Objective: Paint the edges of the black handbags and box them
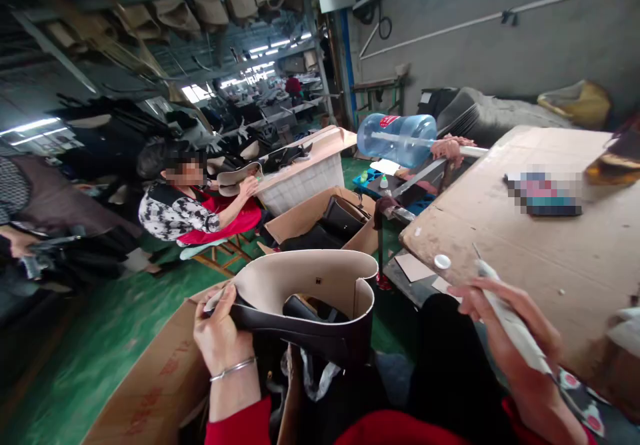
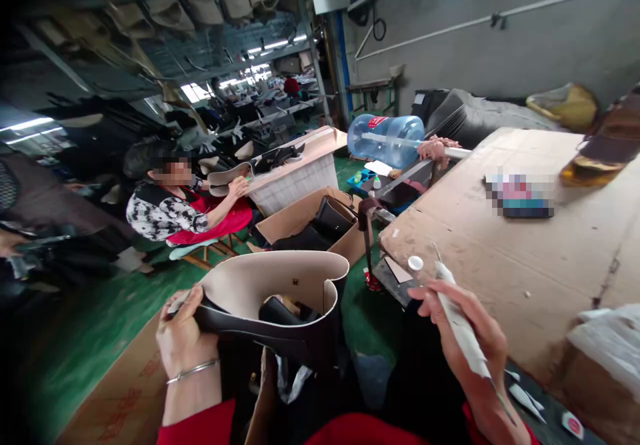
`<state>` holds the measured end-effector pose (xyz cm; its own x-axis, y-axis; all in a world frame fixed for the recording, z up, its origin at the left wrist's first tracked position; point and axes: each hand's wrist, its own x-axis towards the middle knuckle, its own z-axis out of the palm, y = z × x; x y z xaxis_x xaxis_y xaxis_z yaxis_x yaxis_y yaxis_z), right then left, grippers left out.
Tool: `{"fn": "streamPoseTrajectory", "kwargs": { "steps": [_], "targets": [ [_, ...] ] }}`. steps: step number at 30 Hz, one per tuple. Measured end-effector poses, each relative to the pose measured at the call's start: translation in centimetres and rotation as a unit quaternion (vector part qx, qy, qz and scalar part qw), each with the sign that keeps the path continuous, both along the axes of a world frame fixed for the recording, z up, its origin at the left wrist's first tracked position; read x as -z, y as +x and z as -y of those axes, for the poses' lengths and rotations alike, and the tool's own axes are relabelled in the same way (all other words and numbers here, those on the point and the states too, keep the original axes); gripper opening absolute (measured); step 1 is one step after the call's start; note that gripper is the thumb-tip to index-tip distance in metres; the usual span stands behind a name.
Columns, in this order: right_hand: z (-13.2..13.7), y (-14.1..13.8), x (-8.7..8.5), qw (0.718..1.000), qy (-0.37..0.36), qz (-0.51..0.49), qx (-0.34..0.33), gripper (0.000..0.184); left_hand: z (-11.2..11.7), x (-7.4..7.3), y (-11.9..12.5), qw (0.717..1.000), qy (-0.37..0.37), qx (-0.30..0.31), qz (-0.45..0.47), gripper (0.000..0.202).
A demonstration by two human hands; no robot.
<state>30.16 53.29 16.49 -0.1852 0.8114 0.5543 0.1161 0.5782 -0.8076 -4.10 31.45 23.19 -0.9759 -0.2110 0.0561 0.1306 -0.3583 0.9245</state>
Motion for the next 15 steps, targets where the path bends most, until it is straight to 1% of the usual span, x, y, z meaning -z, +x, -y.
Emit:
{"fn": "streamPoseTrajectory", "kwargs": {
  "steps": [2,5,8,11,13,15],
  "targets": [
    [0.3,-0.3,-0.1,0.999,-0.011,-0.005,-0.030,0.020,-0.2,-0.2,0.2,1.000,-0.003,0.001,0.004,0.037],
    [0.6,-1.1,-0.9,0.996,-0.008,0.004,-0.084,0.016,-0.3,-0.3,0.7,1.000,-0.013,0.013,-0.015,0.035],
    [0.7,-3.0,-2.0,0.983,0.003,0.025,-0.184,0.015,-0.4,-0.2,1.1,1.000,-0.008,0.013,-0.021,0.037],
    [0.4,-5.7,-3.2,0.953,0.029,0.067,-0.293,0.024,-0.5,0.0,1.3,1.000,-0.009,0.012,-0.014,0.038],
    [0.0,-7.5,-3.8,0.940,0.041,0.096,-0.324,0.026,-0.6,0.0,1.5,1.000,-0.010,0.007,-0.014,0.038],
    [-0.2,-9.0,-4.1,0.937,0.047,0.120,-0.325,0.023,-0.5,0.1,1.8,1.000,-0.012,0.009,-0.016,0.037]
  ]
}}
